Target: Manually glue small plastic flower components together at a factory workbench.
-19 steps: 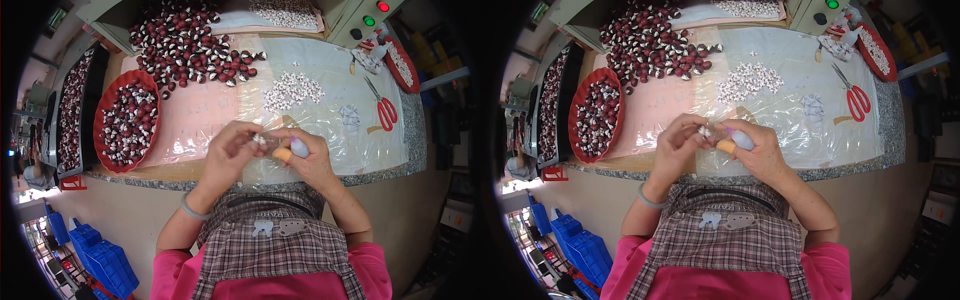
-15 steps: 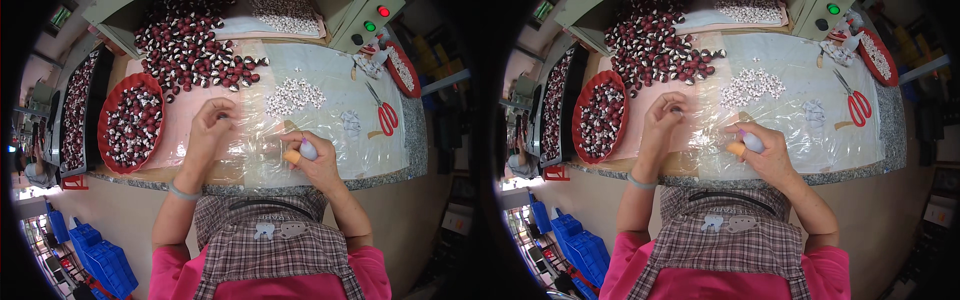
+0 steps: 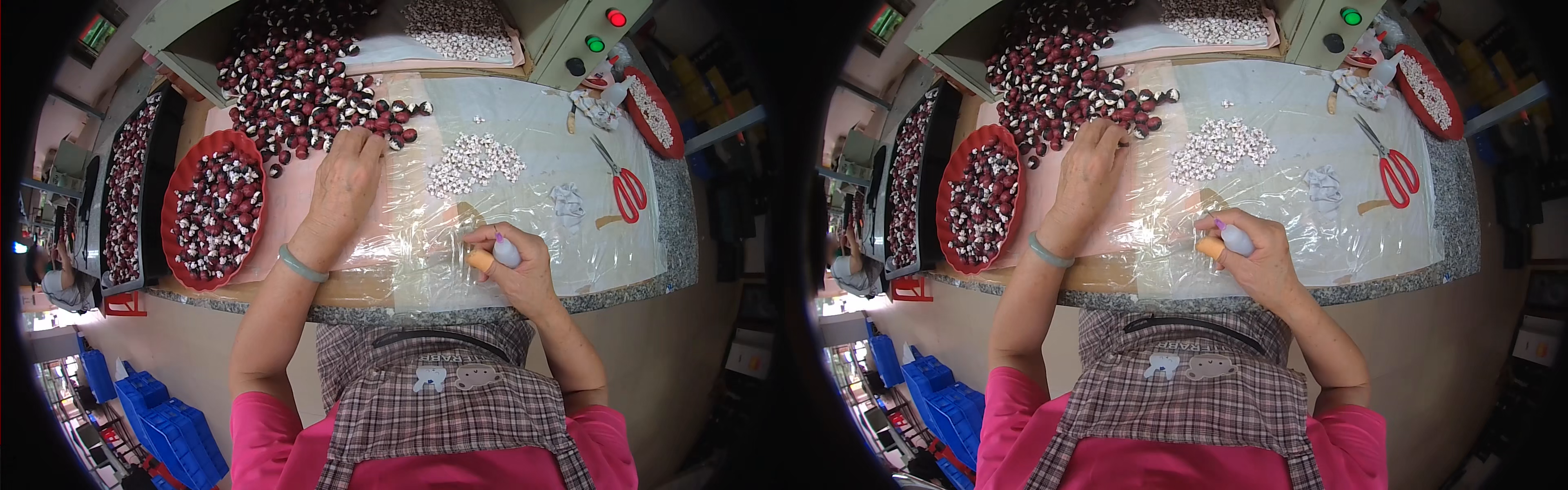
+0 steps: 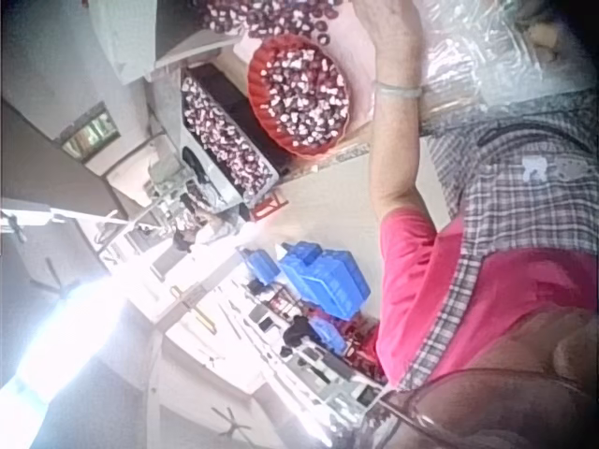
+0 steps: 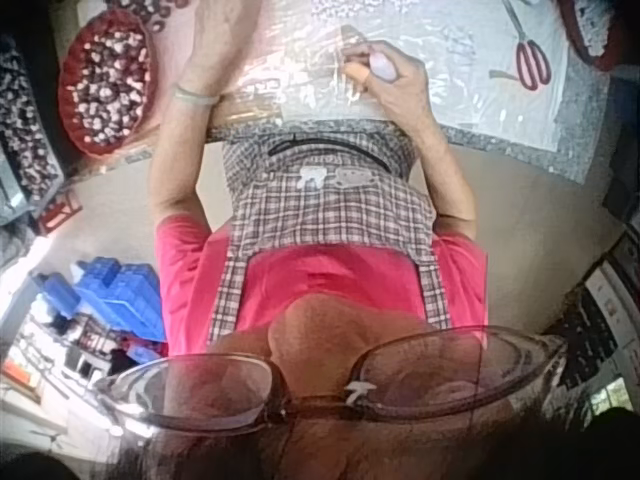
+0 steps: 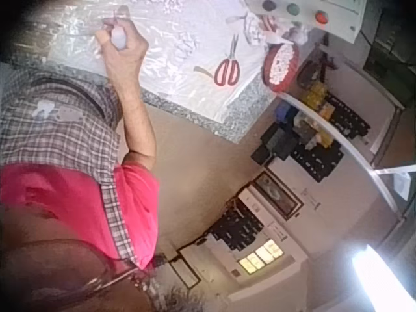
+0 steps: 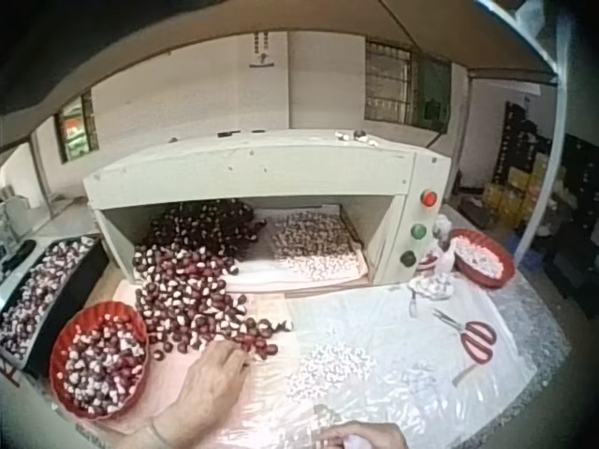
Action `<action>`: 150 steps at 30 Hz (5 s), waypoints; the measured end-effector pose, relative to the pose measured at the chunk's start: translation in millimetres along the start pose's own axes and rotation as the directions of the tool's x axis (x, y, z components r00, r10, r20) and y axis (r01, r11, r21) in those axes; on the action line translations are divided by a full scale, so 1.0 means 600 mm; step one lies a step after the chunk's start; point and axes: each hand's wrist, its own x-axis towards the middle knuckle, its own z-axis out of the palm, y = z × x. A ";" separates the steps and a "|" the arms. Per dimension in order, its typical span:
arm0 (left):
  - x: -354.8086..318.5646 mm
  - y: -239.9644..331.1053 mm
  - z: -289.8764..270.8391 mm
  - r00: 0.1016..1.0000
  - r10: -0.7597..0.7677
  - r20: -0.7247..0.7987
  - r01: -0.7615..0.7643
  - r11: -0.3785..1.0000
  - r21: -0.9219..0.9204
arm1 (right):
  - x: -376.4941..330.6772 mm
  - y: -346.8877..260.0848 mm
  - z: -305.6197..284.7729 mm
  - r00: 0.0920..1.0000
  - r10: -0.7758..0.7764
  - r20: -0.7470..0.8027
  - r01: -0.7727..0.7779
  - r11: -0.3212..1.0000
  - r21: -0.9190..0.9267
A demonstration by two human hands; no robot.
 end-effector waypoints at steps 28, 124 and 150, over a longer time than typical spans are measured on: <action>-0.097 0.126 -0.068 0.664 -0.192 0.723 0.614 -0.412 -0.673 | -0.005 -0.018 -0.019 0.968 -0.018 -0.251 0.102 0.940 0.325; -0.117 0.142 -0.043 0.726 -0.243 0.643 0.605 -0.217 -0.766 | 0.024 -0.019 -0.007 0.976 0.201 0.087 -0.217 0.940 0.263; -0.127 0.172 -0.046 0.883 -0.239 0.403 0.468 0.503 -0.727 | -0.021 0.007 0.065 0.976 0.127 -0.178 -0.073 0.957 0.279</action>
